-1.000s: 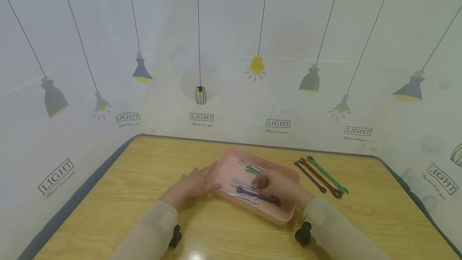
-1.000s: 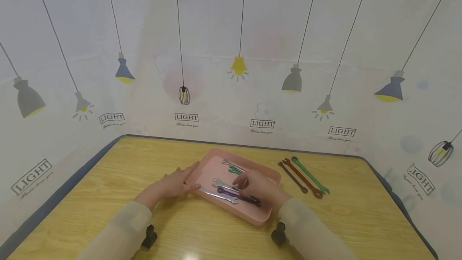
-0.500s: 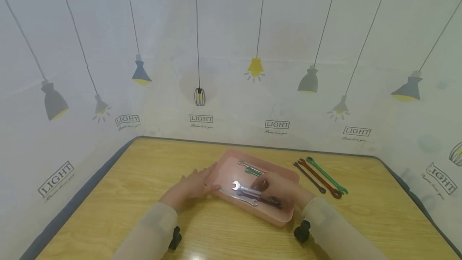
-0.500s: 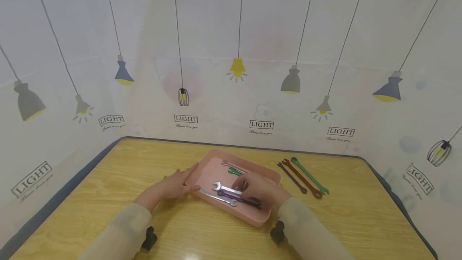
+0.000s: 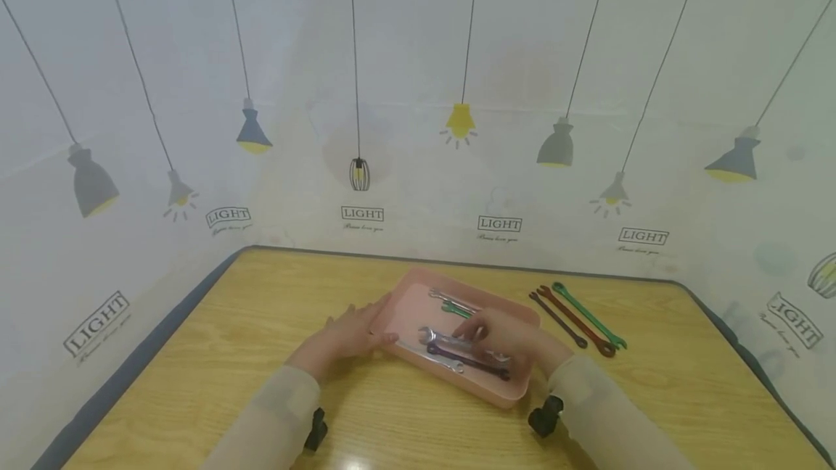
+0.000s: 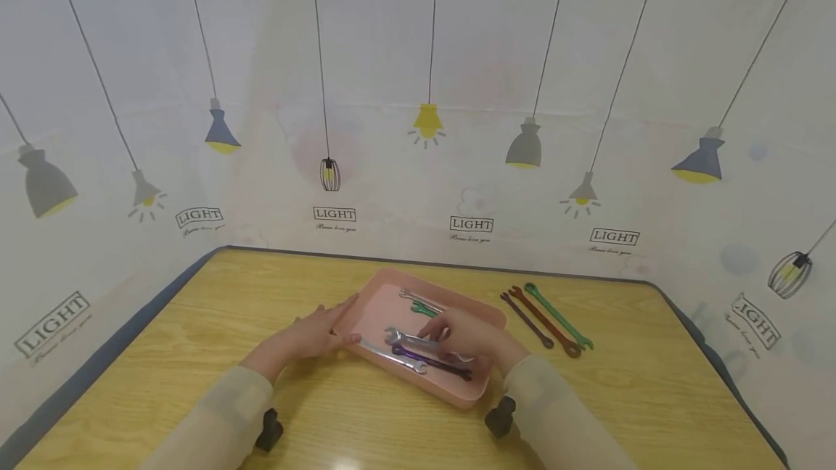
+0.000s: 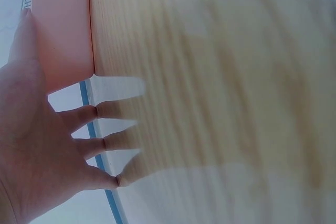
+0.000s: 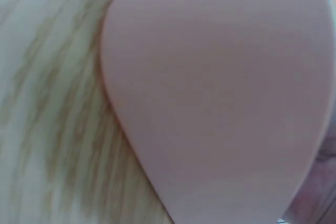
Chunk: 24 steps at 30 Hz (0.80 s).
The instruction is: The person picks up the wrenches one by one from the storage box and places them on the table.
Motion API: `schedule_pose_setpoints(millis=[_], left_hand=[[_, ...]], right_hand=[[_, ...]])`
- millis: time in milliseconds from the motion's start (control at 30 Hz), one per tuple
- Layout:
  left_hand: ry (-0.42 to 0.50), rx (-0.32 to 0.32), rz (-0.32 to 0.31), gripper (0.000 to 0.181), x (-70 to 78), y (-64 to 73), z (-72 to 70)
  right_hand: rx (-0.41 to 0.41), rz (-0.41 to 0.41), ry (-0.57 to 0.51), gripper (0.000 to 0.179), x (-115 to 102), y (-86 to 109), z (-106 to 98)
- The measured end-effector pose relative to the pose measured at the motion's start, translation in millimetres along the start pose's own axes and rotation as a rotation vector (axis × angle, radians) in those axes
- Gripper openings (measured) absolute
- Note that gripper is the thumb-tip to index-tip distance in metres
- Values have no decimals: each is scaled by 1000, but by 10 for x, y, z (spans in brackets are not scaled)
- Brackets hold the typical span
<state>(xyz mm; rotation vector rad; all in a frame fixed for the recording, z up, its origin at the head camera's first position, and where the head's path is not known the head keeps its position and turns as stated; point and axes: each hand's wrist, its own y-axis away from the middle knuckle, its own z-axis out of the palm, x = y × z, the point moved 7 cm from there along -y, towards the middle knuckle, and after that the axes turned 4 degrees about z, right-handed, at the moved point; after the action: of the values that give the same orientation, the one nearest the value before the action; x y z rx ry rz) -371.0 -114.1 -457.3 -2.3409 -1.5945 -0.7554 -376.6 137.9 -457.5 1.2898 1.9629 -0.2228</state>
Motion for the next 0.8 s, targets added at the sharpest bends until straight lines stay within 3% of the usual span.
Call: schedule_pose_setpoints(millis=[367,633,800], left_hand=[[-11,-7,-8,82,-13,-9,26],[-21,-11,-9,82,-22,-39,29],[-27,-13,-3,82,-24,-36,21]], right_hand=[[97,-29,3,41,45,116,-174],[96,-148,-172,38,61,344,-296],[94,-137,-209,37,1,530,-377]])
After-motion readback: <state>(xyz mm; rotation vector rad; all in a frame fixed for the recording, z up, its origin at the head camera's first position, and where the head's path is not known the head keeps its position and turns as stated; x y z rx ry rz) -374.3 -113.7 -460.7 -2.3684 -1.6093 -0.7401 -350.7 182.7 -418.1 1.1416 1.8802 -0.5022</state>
